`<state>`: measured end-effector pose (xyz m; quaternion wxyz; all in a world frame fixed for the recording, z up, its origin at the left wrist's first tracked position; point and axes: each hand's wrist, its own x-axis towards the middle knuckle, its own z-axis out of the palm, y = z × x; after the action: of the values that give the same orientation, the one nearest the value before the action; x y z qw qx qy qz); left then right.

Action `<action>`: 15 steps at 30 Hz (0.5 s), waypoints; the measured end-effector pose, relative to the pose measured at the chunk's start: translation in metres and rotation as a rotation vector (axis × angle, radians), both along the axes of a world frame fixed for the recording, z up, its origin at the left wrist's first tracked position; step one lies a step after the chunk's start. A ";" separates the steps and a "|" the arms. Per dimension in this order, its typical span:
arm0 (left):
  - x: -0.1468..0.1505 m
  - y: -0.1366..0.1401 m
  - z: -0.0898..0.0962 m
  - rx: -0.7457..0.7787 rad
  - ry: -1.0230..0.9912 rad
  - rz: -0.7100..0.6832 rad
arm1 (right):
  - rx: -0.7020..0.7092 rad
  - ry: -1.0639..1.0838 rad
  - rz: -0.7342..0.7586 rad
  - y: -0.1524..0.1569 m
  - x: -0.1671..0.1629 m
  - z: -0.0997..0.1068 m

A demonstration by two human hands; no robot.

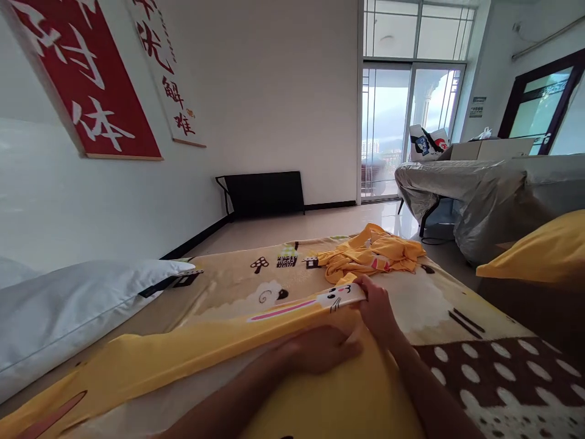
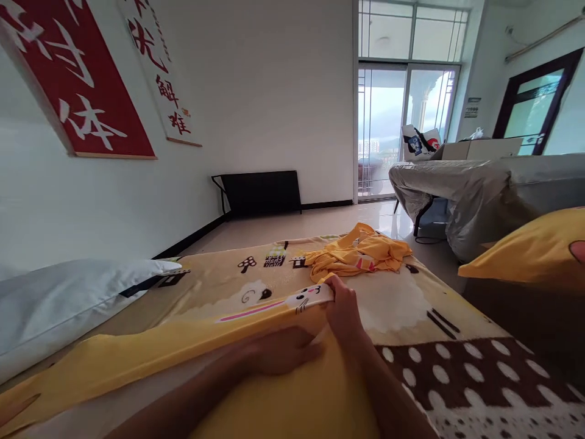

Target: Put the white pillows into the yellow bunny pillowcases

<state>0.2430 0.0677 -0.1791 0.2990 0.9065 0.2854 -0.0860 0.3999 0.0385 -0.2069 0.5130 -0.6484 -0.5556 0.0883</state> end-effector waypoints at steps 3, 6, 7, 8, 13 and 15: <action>-0.006 0.011 -0.013 -0.074 -0.215 0.151 | 0.153 0.245 0.129 0.017 0.004 -0.013; -0.010 0.009 -0.018 0.052 -0.317 0.141 | 0.187 0.376 0.214 0.023 0.007 -0.018; -0.010 0.006 -0.018 0.129 -0.328 0.075 | 0.176 0.406 0.254 0.022 0.008 -0.017; -0.010 0.003 -0.016 0.207 -0.333 -0.009 | 0.158 0.430 0.302 0.020 0.009 -0.016; -0.002 -0.004 -0.011 0.279 -0.257 -0.188 | -0.025 0.314 0.570 0.007 0.017 -0.004; 0.001 -0.001 -0.014 0.271 -0.172 -0.160 | -0.034 0.181 0.531 0.005 0.019 -0.003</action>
<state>0.2437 0.0669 -0.1934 0.1896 0.9623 0.1949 0.0075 0.4191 0.0435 -0.2100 0.5084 -0.4782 -0.6563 0.2866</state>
